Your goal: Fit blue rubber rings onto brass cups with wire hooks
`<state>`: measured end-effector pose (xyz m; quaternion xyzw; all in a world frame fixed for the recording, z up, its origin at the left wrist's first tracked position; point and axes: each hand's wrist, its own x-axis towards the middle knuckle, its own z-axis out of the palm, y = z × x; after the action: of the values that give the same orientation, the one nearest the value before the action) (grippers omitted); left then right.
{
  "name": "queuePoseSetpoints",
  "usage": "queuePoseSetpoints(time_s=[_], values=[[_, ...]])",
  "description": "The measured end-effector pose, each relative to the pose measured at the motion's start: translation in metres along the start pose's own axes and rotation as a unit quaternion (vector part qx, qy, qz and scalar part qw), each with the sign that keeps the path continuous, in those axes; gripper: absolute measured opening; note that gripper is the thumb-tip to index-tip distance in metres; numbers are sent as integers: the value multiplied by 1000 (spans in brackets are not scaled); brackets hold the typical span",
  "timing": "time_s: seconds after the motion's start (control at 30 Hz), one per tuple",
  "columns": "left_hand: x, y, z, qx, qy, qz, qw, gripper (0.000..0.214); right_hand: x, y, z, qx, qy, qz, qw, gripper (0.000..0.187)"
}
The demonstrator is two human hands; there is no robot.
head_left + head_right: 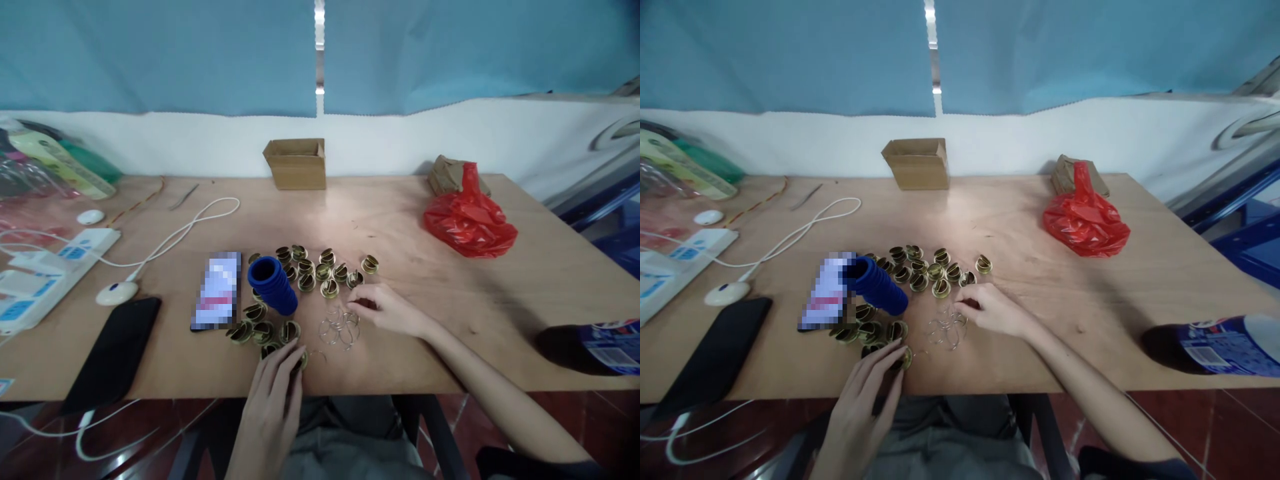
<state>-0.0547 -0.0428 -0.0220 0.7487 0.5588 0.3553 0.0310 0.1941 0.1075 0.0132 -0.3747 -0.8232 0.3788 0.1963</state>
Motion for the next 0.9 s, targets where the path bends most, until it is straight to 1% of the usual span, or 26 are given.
queuePoseSetpoints(time_s=[0.1, 0.23, 0.33, 0.4, 0.43, 0.5, 0.57, 0.6, 0.63, 0.73, 0.83, 0.9], values=[[-2, -1, 4, 1, 13, -4, 1000, 38, 1, -1, -1, -18, 21, -23, 999, 21], [-4, -1, 9, -8, 18, -23, 1000, 40, 0, -5, -3, -20, 59, -34, 997, 22], [-4, 3, 7, -9, 51, -28, 998, 38, 1, -6, -7, -55, 133, -43, 989, 24], [-6, 8, 5, -14, 77, -14, 997, 39, 7, -3, -15, -111, 185, -45, 975, 23], [-7, 12, 4, -22, 79, -1, 997, 40, 11, 1, -21, -147, 200, -44, 968, 22], [-13, 19, 6, -44, 63, 20, 997, 44, 24, 14, -35, -224, 189, -23, 956, 23], [-20, 26, 11, -60, 38, 24, 997, 45, 40, 30, -51, -275, 131, 10, 952, 33], [-25, 29, 14, -58, 31, 19, 998, 45, 49, 38, -58, -279, 114, 29, 953, 39], [-29, 32, 18, -51, 25, 11, 998, 46, 59, 46, -65, -276, 103, 32, 955, 43], [-38, 36, 28, -22, -2, -9, 1000, 47, 86, 69, -80, -262, 74, 24, 962, 44], [-38, 35, 31, -3, -25, -10, 1000, 50, 105, 87, -86, -248, 35, 13, 968, 43], [-34, 33, 31, -2, -36, 6, 999, 52, 108, 97, -88, -243, 24, 14, 970, 43]])
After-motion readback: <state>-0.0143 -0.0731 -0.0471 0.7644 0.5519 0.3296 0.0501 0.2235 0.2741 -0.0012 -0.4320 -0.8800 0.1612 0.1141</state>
